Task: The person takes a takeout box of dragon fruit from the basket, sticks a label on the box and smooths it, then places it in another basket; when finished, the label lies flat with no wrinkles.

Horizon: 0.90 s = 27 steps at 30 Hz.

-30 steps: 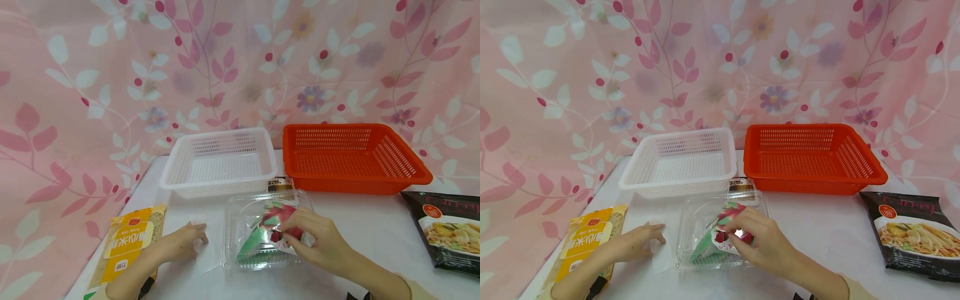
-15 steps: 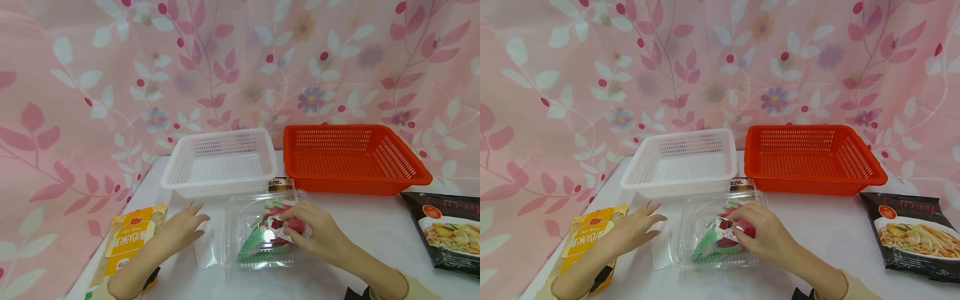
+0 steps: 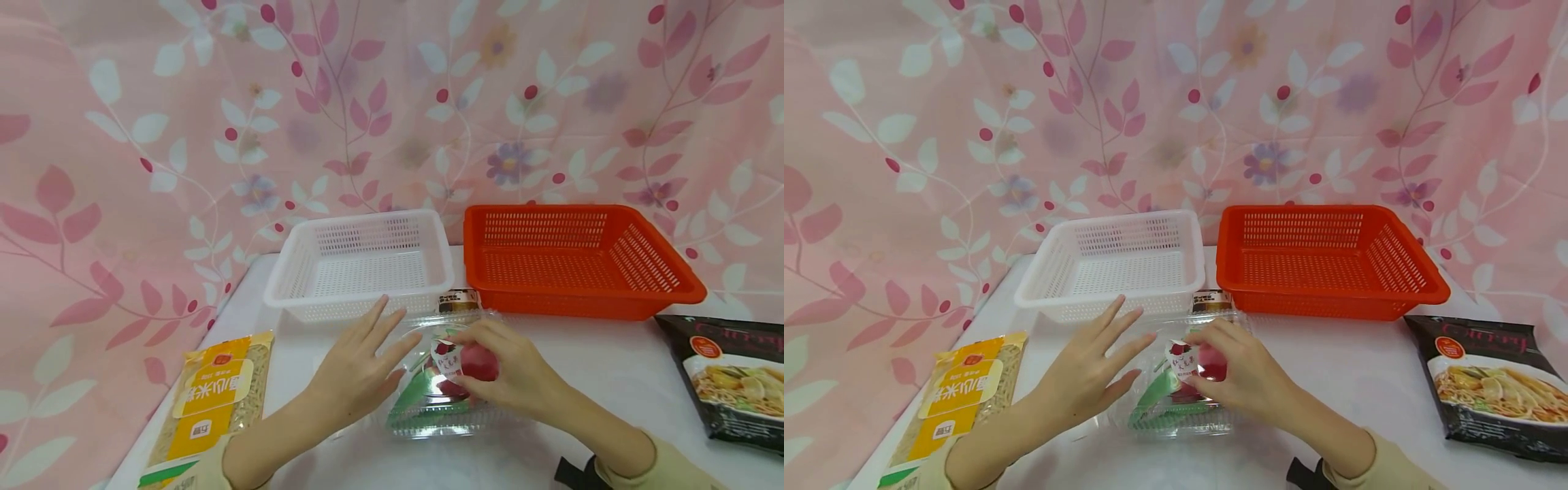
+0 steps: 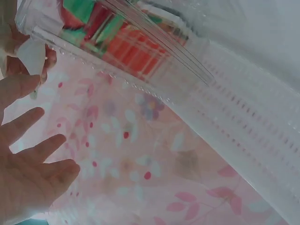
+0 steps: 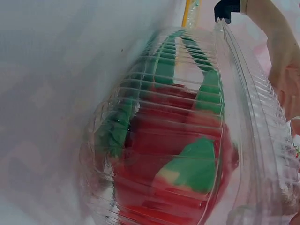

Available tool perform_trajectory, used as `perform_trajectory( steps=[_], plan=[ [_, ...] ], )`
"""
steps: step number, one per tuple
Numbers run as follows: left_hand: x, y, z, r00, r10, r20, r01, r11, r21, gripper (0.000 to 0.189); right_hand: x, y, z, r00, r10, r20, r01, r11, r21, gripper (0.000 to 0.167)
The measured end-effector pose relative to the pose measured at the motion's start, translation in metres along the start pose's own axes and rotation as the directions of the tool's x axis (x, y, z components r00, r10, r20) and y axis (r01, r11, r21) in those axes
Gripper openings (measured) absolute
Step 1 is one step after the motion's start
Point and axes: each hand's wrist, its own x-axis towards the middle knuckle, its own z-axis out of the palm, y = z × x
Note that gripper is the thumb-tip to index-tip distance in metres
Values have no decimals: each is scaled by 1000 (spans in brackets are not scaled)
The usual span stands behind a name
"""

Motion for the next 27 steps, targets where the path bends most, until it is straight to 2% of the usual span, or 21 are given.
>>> perform_trajectory(
  steps=[3, 5, 9, 12, 15, 20, 27],
  plan=[
    [10, 8, 8, 994, 51, -95, -52, 999, -11, 59, 2, 2, 1, 1000, 2, 15, -2, 1000, 11, 51],
    [15, 13, 12, 985, 80, -153, -83, 996, -15, 54, 3, 3, 1, 1000, 11, 21, -11, 1000, -2, 51],
    [23, 19, 20, 958, 143, -249, -147, 989, 5, 28, 4, 4, 1, 998, 57, 39, -56, 998, -14, 52],
    [26, 21, 24, 940, 171, -295, -169, 985, 34, 10, 5, 5, 0, 995, 83, 46, -82, 996, -25, 51],
    [27, 22, 27, 940, 165, -297, -162, 986, 34, 5, 6, 6, 0, 994, 94, 49, -92, 995, -48, 49],
    [25, 22, 29, 955, 135, -264, -136, 991, 16, 10, 7, 8, 0, 995, 92, 36, -89, 994, -62, 42],
    [21, 25, 33, 973, 66, -223, -87, 992, -87, 11, 14, 16, 6, 998, 66, 20, -65, 996, -57, 25]
  ],
)
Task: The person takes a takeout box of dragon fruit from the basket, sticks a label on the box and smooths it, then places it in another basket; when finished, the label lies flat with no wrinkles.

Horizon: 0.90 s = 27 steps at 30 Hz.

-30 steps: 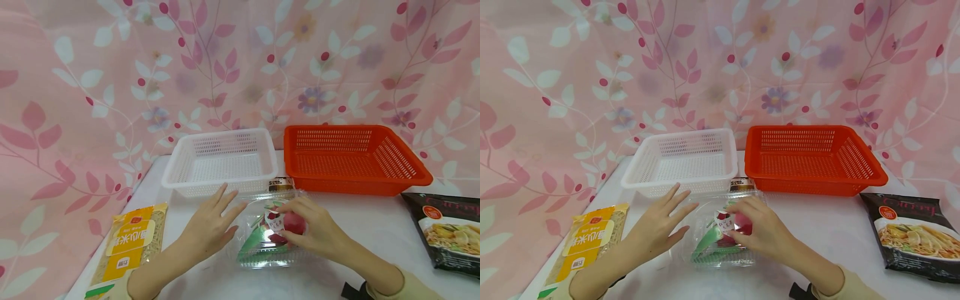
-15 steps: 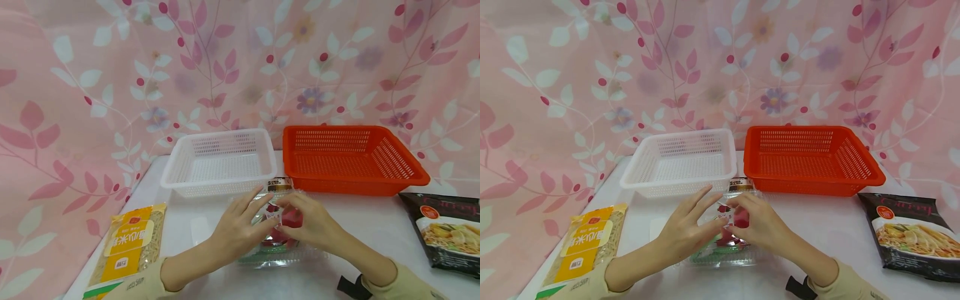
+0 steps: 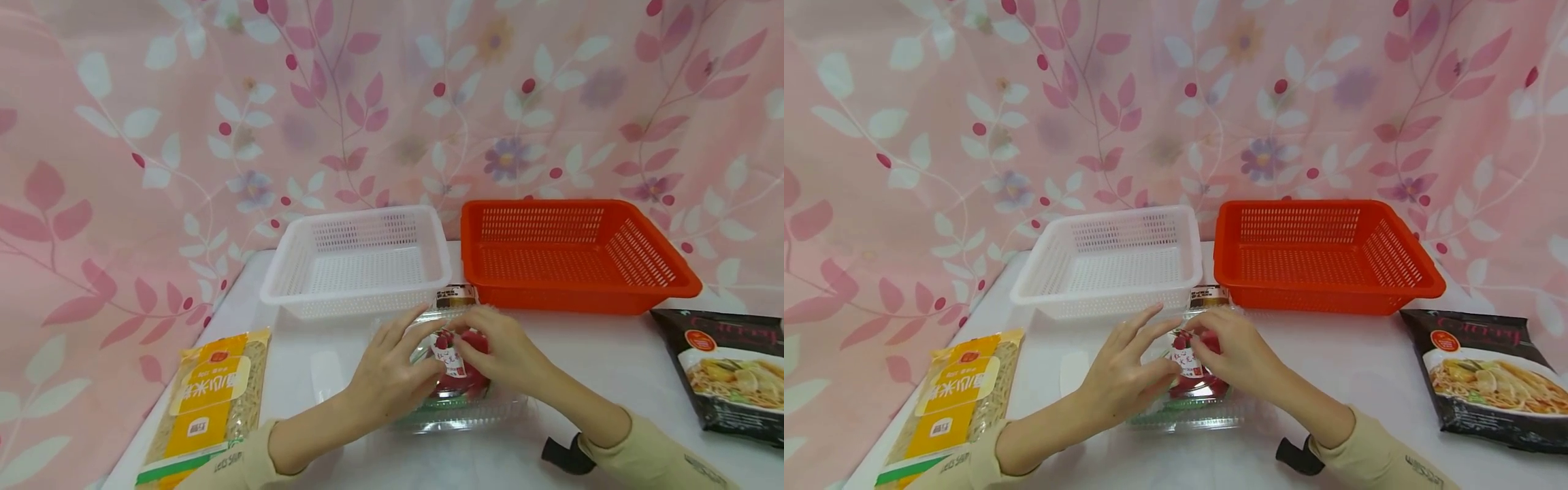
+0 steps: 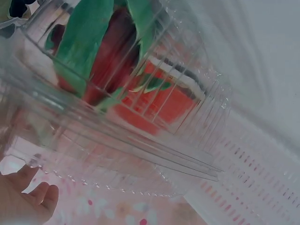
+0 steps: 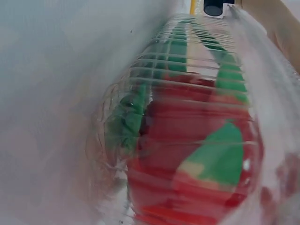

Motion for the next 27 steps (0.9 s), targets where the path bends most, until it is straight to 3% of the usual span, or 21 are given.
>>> perform_trajectory(
  steps=[5, 13, 27],
  plan=[
    [-2, -1, 3, 999, -36, 26, 36, 999, -21, 9, 7, 4, 6, 1000, 14, 4, -14, 999, -31, 23],
    [-8, -2, 5, 992, -92, 83, 90, 996, 23, 7, 10, 10, 16, 1000, -6, -19, 5, 996, -84, 19],
    [-13, -5, 12, 987, -118, 105, 114, 992, 49, 12, 12, 14, 24, 999, -35, -6, 32, 969, -244, 15]
  ],
)
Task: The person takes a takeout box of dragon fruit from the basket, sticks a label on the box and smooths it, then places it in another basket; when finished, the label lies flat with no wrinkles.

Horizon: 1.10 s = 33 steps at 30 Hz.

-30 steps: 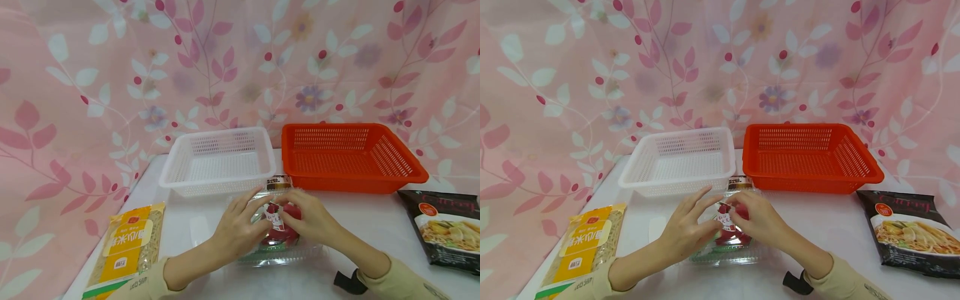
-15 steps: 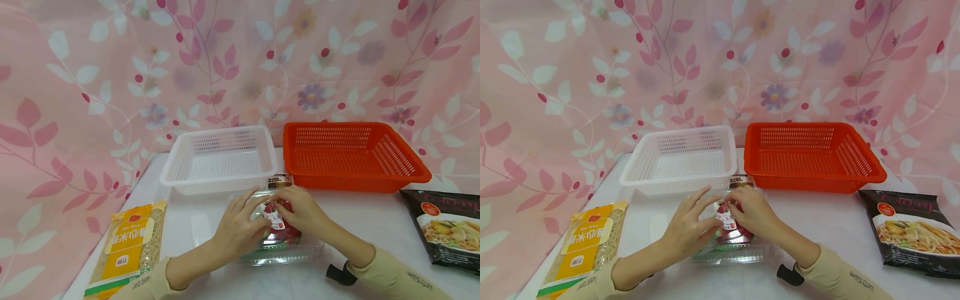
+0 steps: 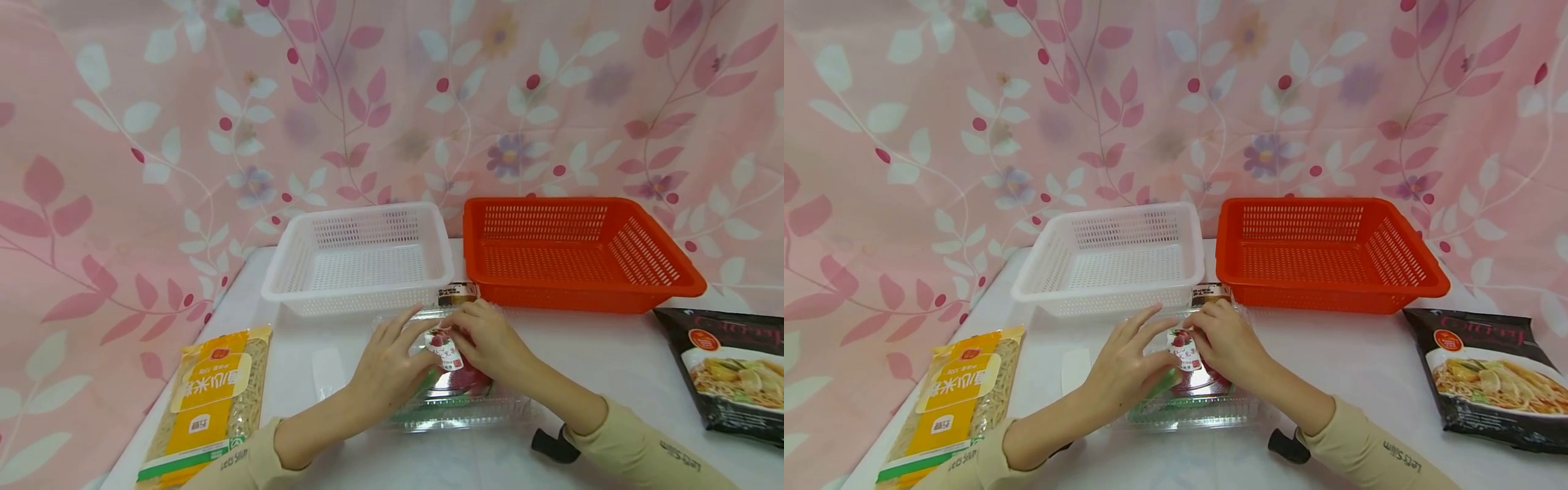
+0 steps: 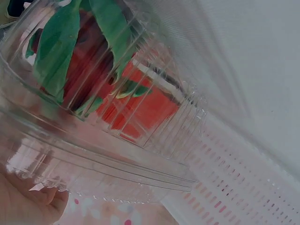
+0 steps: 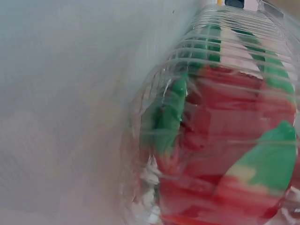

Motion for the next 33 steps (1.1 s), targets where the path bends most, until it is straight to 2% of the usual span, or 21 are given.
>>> perform_trajectory(
  steps=[6, 11, 14, 17, 21, 23, 27, 30, 33],
  plan=[
    [-1, 1, -1, 999, 11, 42, -11, 1000, -4, 12, 1, -1, 0, 1000, -6, -5, 6, 1000, 4, 24],
    [-3, 5, -3, 992, 64, 106, -63, 998, -12, 11, 0, 0, 3, 997, -82, -11, 81, 996, -20, 21],
    [-4, 12, -4, 979, 142, 147, -141, 990, -21, 20, 0, 1, 3, 995, -95, -3, 95, 995, -25, 20],
    [-6, 21, -4, 955, 215, 206, -212, 977, -36, 36, 1, 1, 1, 997, -73, 10, 74, 997, -31, 20],
    [-9, 32, 0, 929, 252, 271, -258, 966, -11, 49, -1, 2, -1, 998, -50, 39, 52, 998, -47, 21],
    [-10, 35, 2, 929, 260, 265, -274, 962, 16, 47, -2, 3, -2, 997, -48, 62, 52, 997, -59, 23],
    [-13, 37, 1, 940, 285, 189, -306, 947, 93, 35, -5, 5, -4, 994, -48, 102, 58, 994, -89, 28],
    [-14, 37, -1, 941, 306, 147, -326, 935, 142, 34, -8, 7, -5, 995, -49, 86, 56, 995, -86, 25],
    [-17, 37, -8, 947, 278, 159, -298, 948, 116, 29, -11, 9, -7, 998, -41, 44, 44, 997, -62, 22]
  ],
)
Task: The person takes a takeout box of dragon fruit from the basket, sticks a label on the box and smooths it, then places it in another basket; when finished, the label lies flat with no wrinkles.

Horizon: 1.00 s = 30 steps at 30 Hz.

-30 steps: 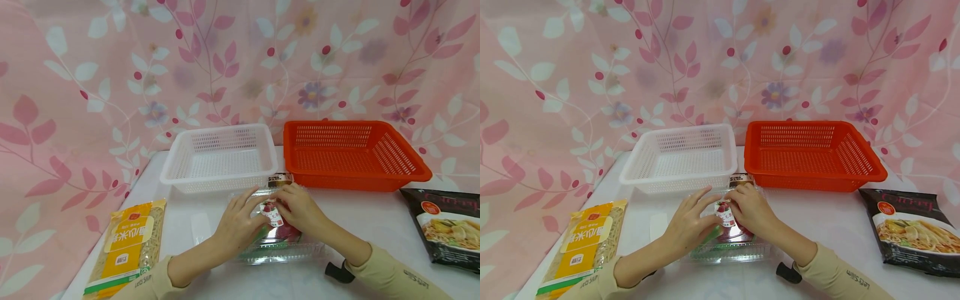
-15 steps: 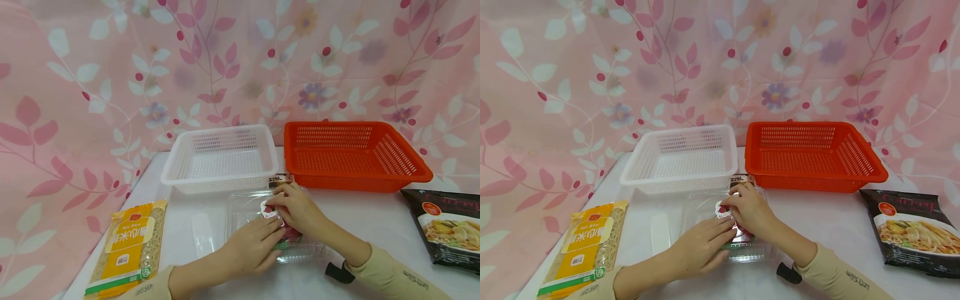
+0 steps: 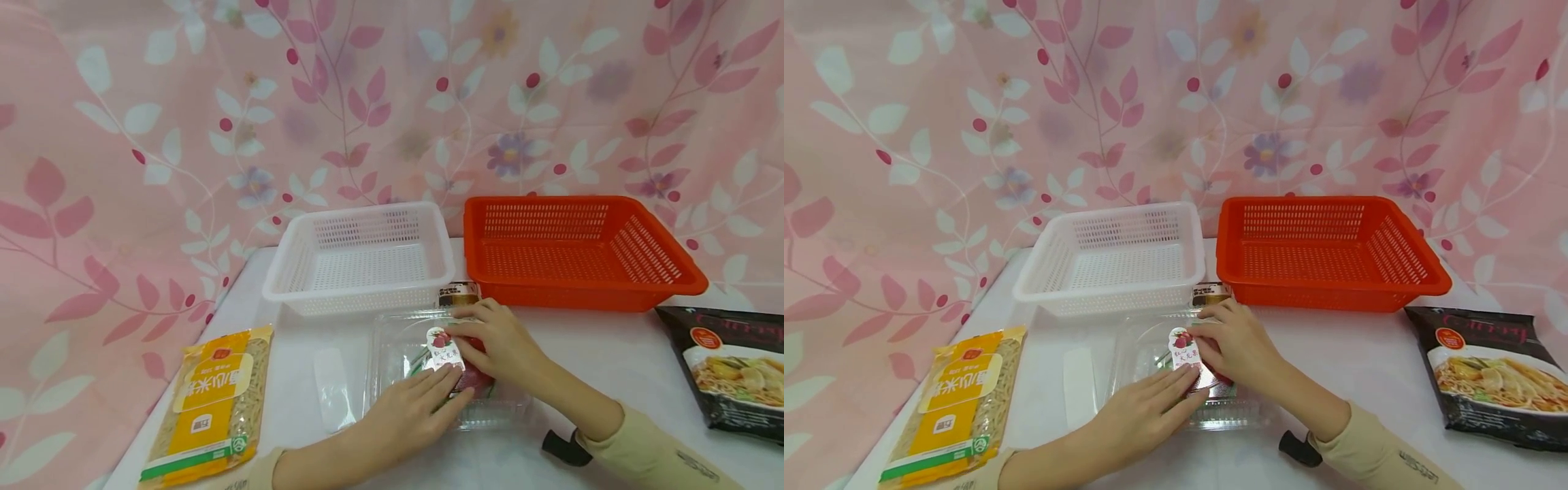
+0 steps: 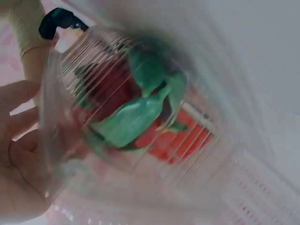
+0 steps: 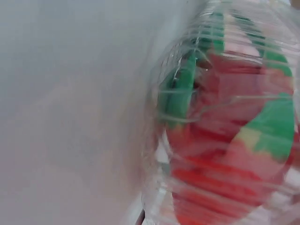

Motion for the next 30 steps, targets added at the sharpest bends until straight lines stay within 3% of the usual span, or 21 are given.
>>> perform_trajectory(
  steps=[2, 4, 7, 10, 13, 16, 18, 19, 21, 22, 27, 30],
  plan=[
    [-4, -3, -6, 998, -60, 23, 62, 997, -53, 34, -4, 1, -2, 1000, 7, -14, -7, 1000, 2, 22],
    [-9, -10, -13, 985, -167, 47, 172, 977, -123, 45, -9, 1, -5, 1000, 17, -21, -17, 1000, 0, 23],
    [-22, -25, -20, 933, -349, 90, 360, 915, -181, 49, -18, 2, -11, 999, 39, -17, -39, 999, -21, 26],
    [-37, -37, -21, 851, -492, 183, 522, 833, -185, 48, -27, 2, -20, 997, 72, 0, -72, 995, -64, 29],
    [-49, -42, -20, 754, -565, 334, 645, 731, -220, 54, -36, 1, -28, 991, 125, 48, -119, 987, -110, 37],
    [-55, -41, -18, 653, -577, 491, 751, 577, -321, 61, -45, -1, -31, 975, 179, 129, -167, 981, -98, 50],
    [-57, -39, -16, 603, -559, 569, 796, 471, -381, 66, -50, -3, -32, 965, 201, 170, -192, 979, -64, 57],
    [-57, -38, -15, 588, -544, 598, 808, 426, -407, 69, -51, -3, -31, 960, 210, 187, -206, 978, -42, 59],
    [-56, -35, -12, 583, -511, 632, 812, 378, -444, 74, -54, -2, -29, 952, 223, 209, -231, 973, 14, 62],
    [-56, -34, -10, 587, -496, 640, 810, 372, -454, 77, -55, -2, -28, 947, 233, 219, -249, 967, 47, 64],
    [-53, -29, -6, 620, -462, 634, 784, 395, -478, 81, -58, -1, -23, 917, 282, 283, -341, 921, 188, 69],
    [-51, -29, -5, 617, -472, 630, 787, 400, -470, 80, -55, -5, -21, 921, 279, 271, -339, 917, 211, 67]
  ],
)
